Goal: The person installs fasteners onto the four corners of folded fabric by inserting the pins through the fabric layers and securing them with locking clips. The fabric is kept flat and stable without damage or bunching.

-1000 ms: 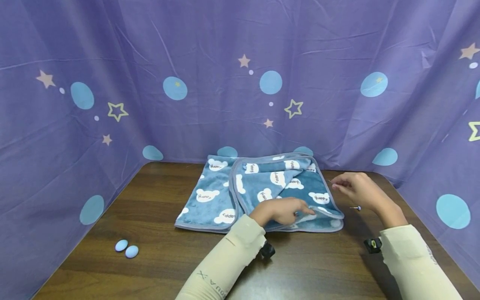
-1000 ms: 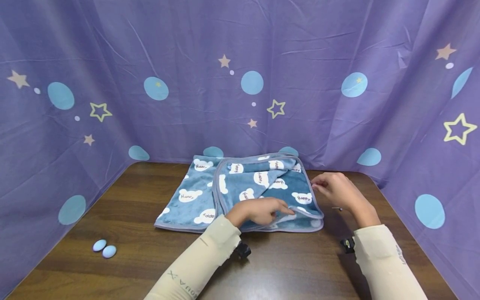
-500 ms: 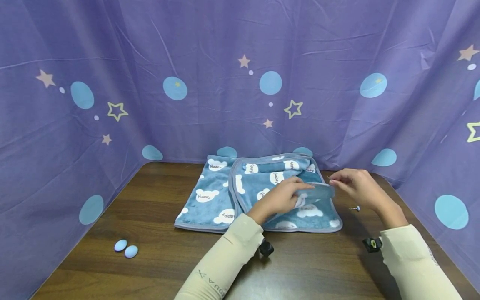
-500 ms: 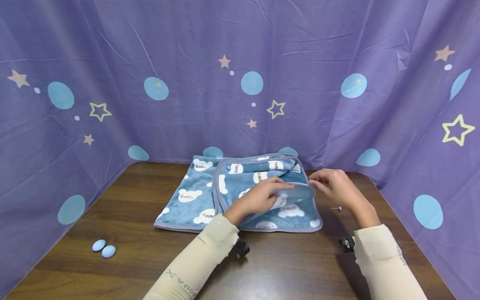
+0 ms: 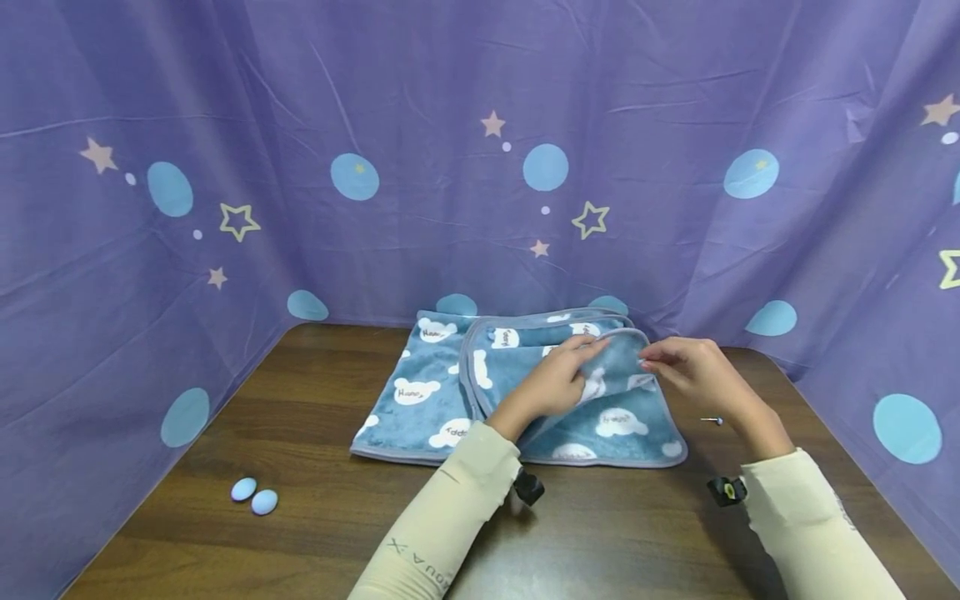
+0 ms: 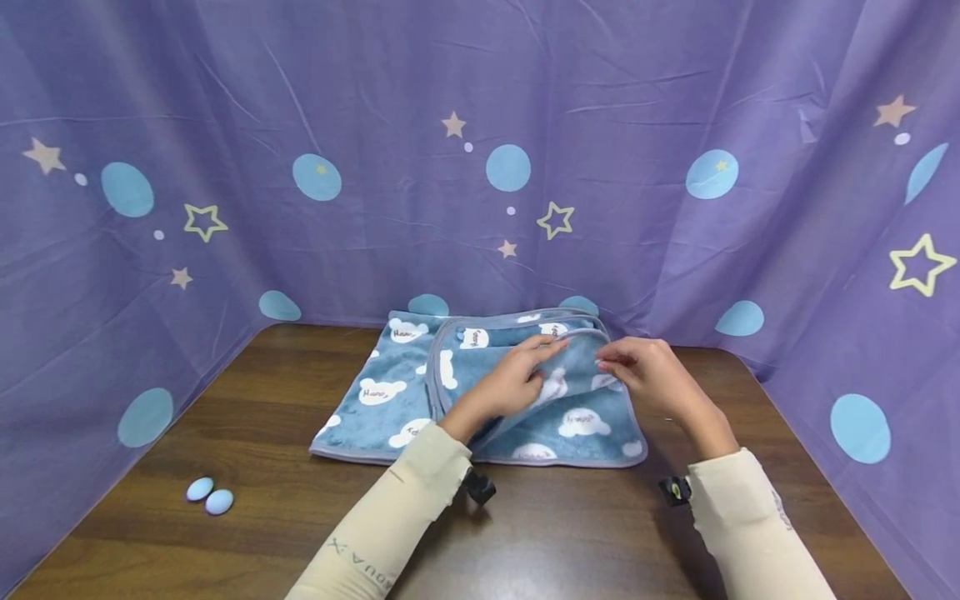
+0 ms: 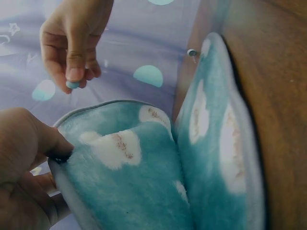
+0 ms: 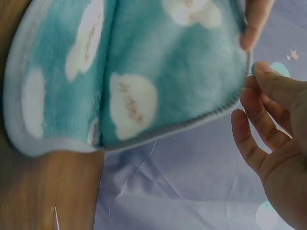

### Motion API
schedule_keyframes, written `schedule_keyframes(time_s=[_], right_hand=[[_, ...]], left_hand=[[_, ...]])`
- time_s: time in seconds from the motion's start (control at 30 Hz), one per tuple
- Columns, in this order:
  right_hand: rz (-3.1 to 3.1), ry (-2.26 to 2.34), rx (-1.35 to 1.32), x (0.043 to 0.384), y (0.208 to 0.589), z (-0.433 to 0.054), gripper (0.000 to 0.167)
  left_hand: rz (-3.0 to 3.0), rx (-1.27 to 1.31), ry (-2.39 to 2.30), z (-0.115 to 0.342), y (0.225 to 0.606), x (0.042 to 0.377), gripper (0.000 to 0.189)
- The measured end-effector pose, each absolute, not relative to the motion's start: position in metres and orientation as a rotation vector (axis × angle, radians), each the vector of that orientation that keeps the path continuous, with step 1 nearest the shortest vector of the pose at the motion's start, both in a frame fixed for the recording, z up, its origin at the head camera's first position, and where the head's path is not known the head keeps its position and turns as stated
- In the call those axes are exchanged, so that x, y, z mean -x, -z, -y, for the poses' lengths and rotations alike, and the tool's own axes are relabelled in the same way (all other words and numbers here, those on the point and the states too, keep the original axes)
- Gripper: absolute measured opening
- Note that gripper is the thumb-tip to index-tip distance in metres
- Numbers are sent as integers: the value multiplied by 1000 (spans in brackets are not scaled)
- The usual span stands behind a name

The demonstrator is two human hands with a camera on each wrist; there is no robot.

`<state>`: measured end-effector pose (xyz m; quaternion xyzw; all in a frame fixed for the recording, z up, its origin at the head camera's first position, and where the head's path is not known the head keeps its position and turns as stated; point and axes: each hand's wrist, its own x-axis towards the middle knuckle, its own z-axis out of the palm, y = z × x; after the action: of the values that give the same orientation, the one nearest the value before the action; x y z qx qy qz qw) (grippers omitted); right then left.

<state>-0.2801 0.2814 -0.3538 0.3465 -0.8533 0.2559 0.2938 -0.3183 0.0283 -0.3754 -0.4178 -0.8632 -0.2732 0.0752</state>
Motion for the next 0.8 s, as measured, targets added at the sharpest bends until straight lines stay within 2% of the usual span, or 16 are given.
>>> schedule_keyframes(time_s=[0.5, 0.8], right_hand=[[2300, -687, -907, 292, 355, -272, 19], [2176, -647, -856, 298, 359, -268, 23]], left_hand=[[2546, 1276, 860, -21, 357, 313, 69], [2542, 1342, 854, -20, 351, 309, 66]])
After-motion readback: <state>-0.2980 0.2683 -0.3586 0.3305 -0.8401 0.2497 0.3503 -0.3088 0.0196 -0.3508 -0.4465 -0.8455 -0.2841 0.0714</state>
